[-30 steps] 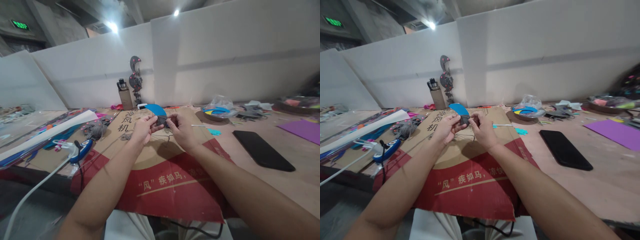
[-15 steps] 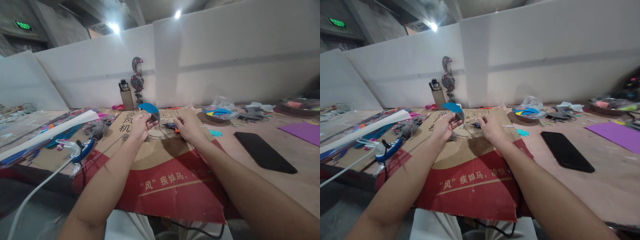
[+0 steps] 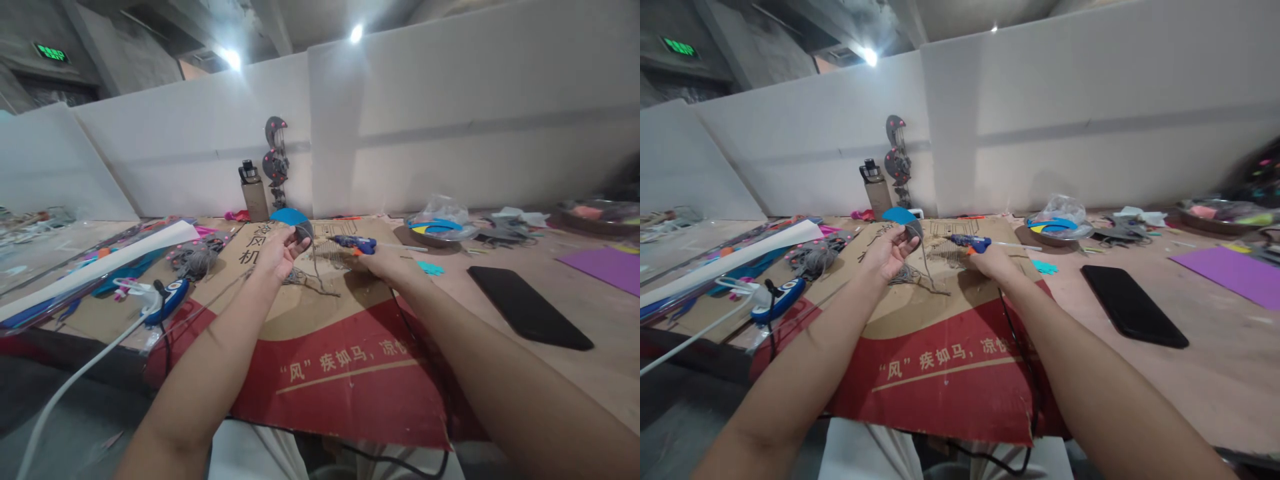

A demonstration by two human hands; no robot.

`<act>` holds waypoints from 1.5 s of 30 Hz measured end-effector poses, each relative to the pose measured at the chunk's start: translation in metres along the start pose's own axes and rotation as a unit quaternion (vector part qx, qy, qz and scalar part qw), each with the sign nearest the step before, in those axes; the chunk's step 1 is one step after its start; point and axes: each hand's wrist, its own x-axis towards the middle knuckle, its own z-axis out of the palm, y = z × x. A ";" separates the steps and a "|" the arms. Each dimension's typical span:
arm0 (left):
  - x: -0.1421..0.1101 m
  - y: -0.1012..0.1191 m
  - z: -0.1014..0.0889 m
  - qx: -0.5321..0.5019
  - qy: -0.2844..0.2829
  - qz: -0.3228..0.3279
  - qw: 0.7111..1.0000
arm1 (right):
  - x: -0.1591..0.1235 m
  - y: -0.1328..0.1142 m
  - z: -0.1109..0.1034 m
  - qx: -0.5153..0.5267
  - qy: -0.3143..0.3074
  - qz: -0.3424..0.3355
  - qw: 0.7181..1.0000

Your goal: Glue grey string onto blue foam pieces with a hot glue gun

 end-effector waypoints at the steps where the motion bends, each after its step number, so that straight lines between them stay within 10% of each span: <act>1: 0.000 -0.001 -0.001 0.004 -0.003 0.007 1.000 | 0.000 -0.006 -0.001 0.016 0.004 0.038 0.999; 7: 0.000 -0.005 -0.002 0.031 -0.020 0.042 0.998 | -0.011 -0.050 -0.001 0.170 0.077 0.095 0.978; 14: -0.002 -0.008 -0.001 0.088 -0.013 0.080 0.993 | -0.031 -0.085 0.005 0.233 0.030 -0.048 0.971; 45: -0.006 -0.012 0.002 0.155 -0.007 0.164 0.974 | -0.044 -0.084 0.018 0.033 -0.014 -0.135 0.990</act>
